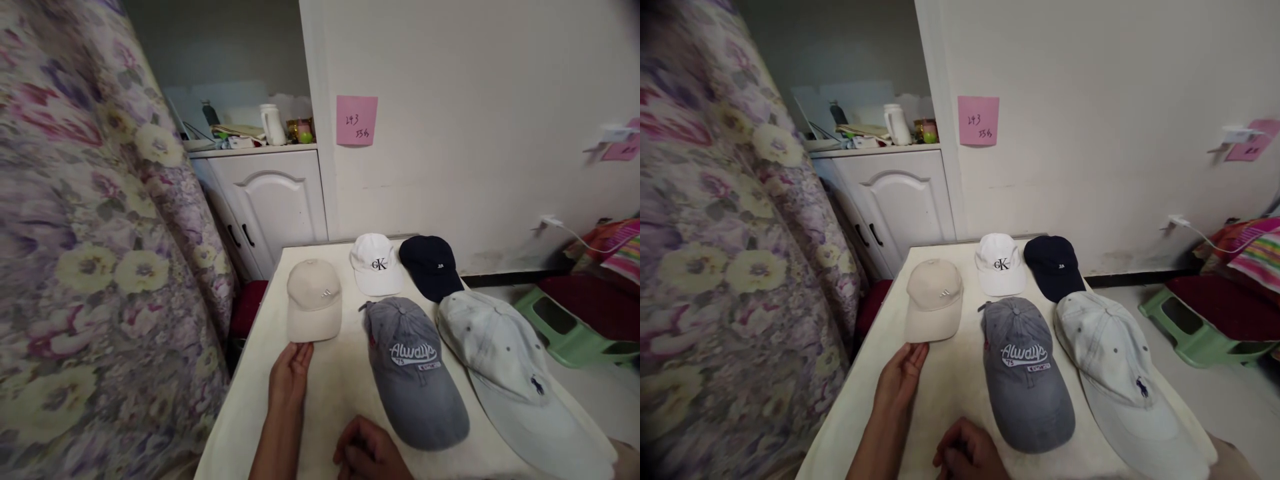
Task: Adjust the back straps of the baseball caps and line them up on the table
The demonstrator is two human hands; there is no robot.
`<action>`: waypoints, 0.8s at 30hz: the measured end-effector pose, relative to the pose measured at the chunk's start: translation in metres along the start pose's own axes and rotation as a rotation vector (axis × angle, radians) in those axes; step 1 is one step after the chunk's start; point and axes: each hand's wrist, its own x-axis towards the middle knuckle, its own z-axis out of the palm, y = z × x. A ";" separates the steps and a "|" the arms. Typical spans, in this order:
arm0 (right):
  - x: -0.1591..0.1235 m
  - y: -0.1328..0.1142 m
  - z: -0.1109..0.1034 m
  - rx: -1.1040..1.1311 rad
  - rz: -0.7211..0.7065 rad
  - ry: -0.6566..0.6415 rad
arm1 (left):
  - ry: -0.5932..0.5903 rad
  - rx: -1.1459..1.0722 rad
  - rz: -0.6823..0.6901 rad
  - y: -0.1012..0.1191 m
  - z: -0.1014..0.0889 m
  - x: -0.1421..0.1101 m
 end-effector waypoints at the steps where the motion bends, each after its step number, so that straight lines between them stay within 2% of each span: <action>1: 0.000 0.000 0.000 -0.005 -0.005 0.000 | -0.013 -0.003 -0.044 -0.002 0.001 -0.001; 6: 0.000 0.000 -0.001 -0.023 -0.031 0.001 | -0.095 -0.060 -0.174 -0.016 0.018 0.002; 9: 0.001 0.003 -0.002 -0.017 -0.026 -0.002 | -0.094 -0.096 -0.164 -0.025 0.027 0.003; 13: 0.001 0.007 -0.003 -0.003 -0.013 -0.005 | -0.067 -0.128 -0.123 -0.031 0.030 -0.001; 24: 0.002 0.003 -0.003 -0.004 -0.001 -0.011 | 0.017 -0.117 -0.080 -0.030 0.034 -0.005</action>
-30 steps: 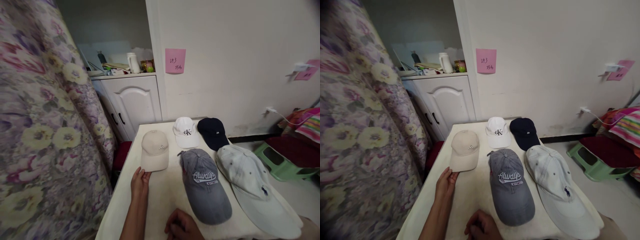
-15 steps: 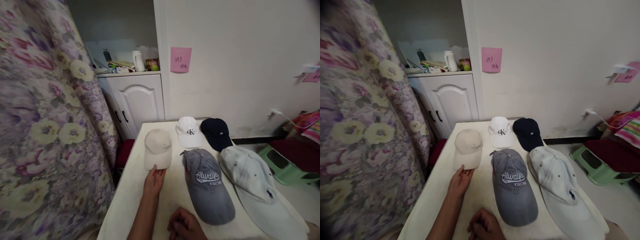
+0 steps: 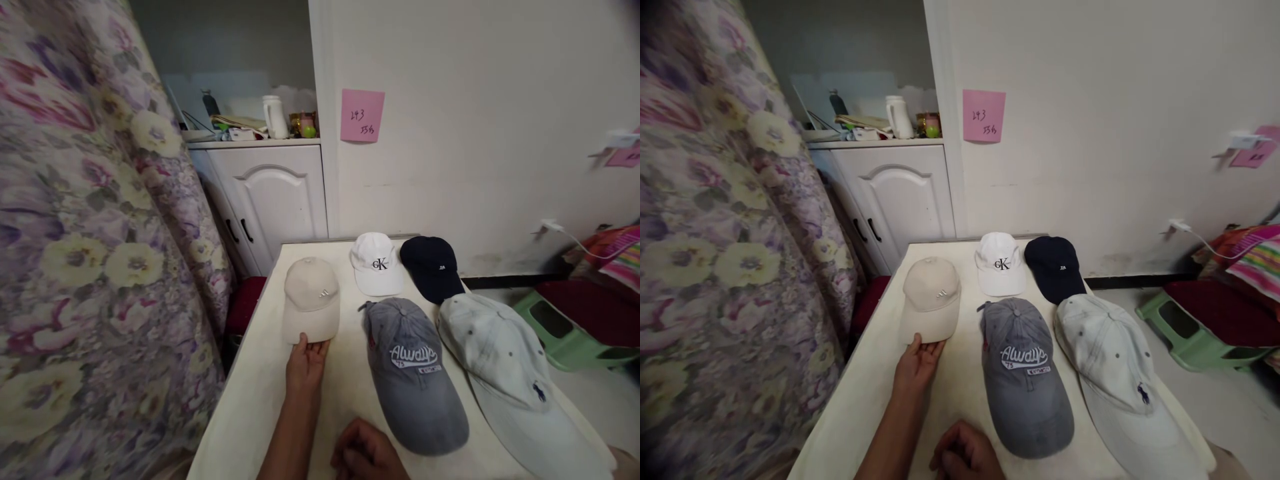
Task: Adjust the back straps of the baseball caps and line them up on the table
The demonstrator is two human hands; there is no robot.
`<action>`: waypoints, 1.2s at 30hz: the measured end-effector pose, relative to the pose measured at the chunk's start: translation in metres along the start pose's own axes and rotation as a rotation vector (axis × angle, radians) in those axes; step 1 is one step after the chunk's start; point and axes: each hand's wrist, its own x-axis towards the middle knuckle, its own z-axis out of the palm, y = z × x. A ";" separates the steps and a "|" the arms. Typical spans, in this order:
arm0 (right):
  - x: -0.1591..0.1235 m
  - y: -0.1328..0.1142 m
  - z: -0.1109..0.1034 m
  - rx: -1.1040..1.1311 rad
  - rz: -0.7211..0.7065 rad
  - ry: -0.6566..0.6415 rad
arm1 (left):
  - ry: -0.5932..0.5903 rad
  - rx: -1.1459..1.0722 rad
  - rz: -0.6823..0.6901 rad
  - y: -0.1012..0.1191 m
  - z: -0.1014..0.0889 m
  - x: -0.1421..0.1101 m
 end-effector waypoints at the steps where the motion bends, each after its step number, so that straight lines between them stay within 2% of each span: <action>1: 0.000 0.000 0.000 -0.002 -0.001 0.000 | 0.007 0.004 0.001 0.000 0.000 0.000; 10: -0.001 -0.002 0.003 0.037 0.006 0.015 | 0.043 0.054 0.020 0.000 -0.001 0.004; 22: -0.005 -0.016 0.005 -0.016 -0.040 0.024 | 0.015 0.075 0.054 -0.001 -0.004 0.000; 36: -0.003 -0.002 0.003 0.018 -0.096 0.039 | 0.013 0.075 0.071 -0.001 -0.011 -0.007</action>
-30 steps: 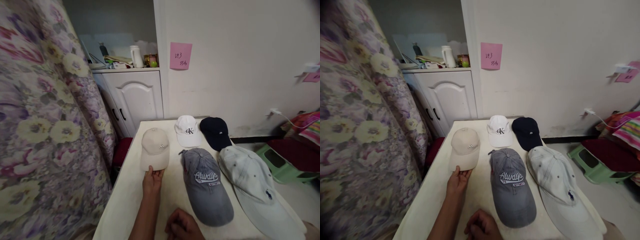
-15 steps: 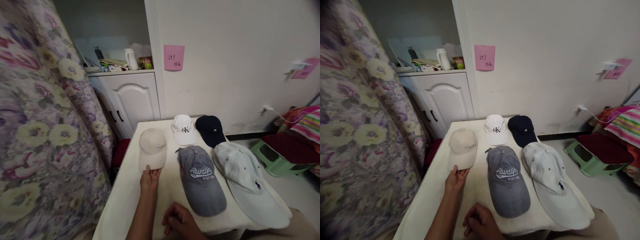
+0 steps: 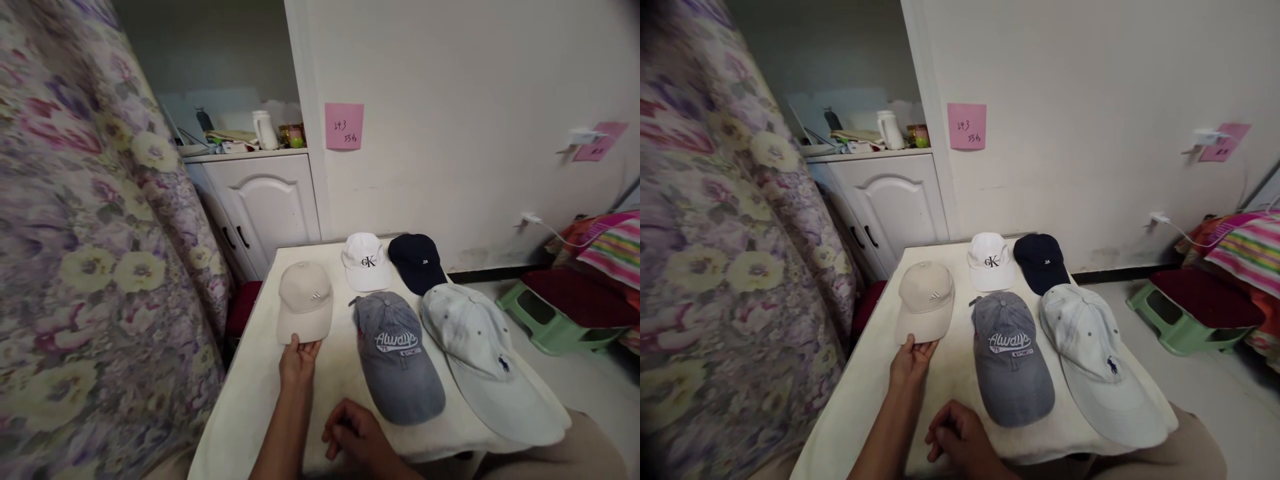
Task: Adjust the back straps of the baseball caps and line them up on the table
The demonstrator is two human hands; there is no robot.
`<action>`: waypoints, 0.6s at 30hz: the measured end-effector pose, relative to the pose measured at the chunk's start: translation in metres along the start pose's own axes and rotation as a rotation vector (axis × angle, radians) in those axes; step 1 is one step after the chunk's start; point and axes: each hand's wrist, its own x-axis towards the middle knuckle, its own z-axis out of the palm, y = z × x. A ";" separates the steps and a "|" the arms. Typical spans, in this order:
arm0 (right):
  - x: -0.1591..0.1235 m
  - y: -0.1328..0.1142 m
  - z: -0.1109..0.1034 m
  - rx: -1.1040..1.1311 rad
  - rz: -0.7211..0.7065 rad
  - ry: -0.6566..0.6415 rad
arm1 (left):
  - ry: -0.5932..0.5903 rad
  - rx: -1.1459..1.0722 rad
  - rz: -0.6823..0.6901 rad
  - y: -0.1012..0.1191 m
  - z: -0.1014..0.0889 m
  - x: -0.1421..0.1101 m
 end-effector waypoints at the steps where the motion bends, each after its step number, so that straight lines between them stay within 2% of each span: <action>1: 0.000 0.000 0.000 0.004 -0.001 0.001 | -0.002 0.001 0.003 0.000 -0.001 0.000; 11: 0.001 0.002 0.002 -0.023 0.021 0.019 | -0.027 0.022 -0.004 -0.002 -0.008 -0.001; 18: -0.002 -0.004 0.001 -0.047 0.000 0.007 | -0.058 0.090 -0.004 -0.002 -0.020 -0.016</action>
